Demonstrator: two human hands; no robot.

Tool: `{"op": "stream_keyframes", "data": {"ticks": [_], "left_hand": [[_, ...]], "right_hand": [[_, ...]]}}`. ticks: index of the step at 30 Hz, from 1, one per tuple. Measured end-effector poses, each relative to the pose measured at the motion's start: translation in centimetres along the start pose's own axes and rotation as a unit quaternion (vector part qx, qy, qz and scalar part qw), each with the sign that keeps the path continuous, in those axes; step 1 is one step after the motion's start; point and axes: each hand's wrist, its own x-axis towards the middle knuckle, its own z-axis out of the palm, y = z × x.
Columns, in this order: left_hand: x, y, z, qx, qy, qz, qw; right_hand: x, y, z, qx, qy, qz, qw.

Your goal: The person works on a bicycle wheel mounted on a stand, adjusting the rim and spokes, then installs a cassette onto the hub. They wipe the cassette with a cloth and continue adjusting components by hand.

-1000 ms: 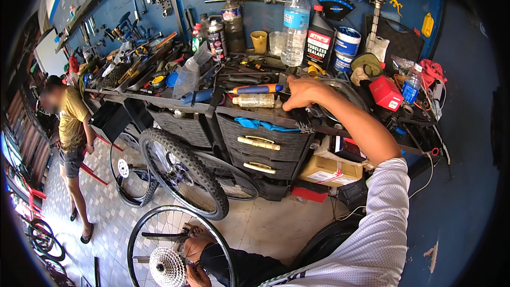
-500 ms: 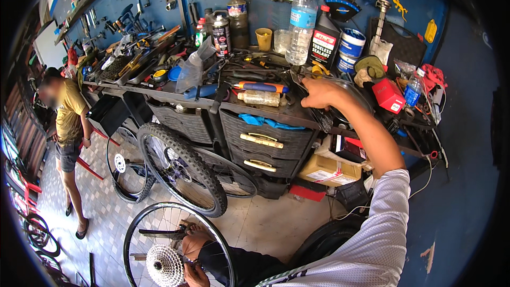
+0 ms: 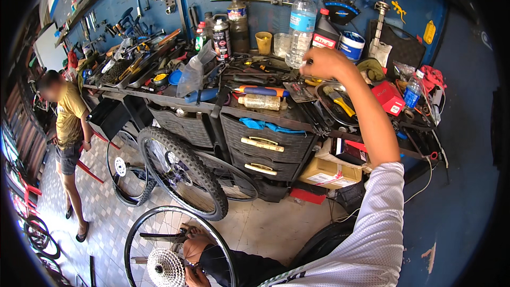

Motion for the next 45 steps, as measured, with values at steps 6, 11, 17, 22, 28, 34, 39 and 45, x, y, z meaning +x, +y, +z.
{"op": "stream_keyframes", "data": {"ticks": [6,11,17,22,28,34,39,45], "left_hand": [[-0.1,-1.2,0.7,-0.014,0.000,-0.005,1.000],[-0.6,-2.2,0.5,-0.004,0.012,-0.025,1.000],[-0.5,-2.6,1.6,-0.028,0.005,-0.024,0.999],[-0.3,-0.9,0.3,-0.011,0.001,-0.021,1.000],[0.2,-0.2,0.1,-0.024,-0.013,-0.020,0.999],[0.5,0.9,-0.3,-0.034,-0.014,-0.032,0.999],[0.4,0.5,-0.2,-0.034,-0.019,-0.044,0.998],[0.3,-0.3,-0.2,-0.029,-0.011,-0.034,0.999]], "right_hand": [[8.2,2.3,4.4,0.024,-0.018,-0.053,0.998],[8.9,0.0,8.2,0.025,-0.116,-0.094,0.989],[10.8,2.4,9.9,0.070,-0.126,-0.103,0.984],[10.8,1.4,9.7,0.166,-0.189,-0.057,0.966],[12.0,2.2,10.7,0.155,-0.058,-0.056,0.985],[13.6,3.0,9.6,0.231,0.157,-0.016,0.960],[14.2,2.4,8.4,0.474,0.157,0.081,0.862],[14.8,0.6,7.9,0.697,0.087,0.117,0.702]]}}
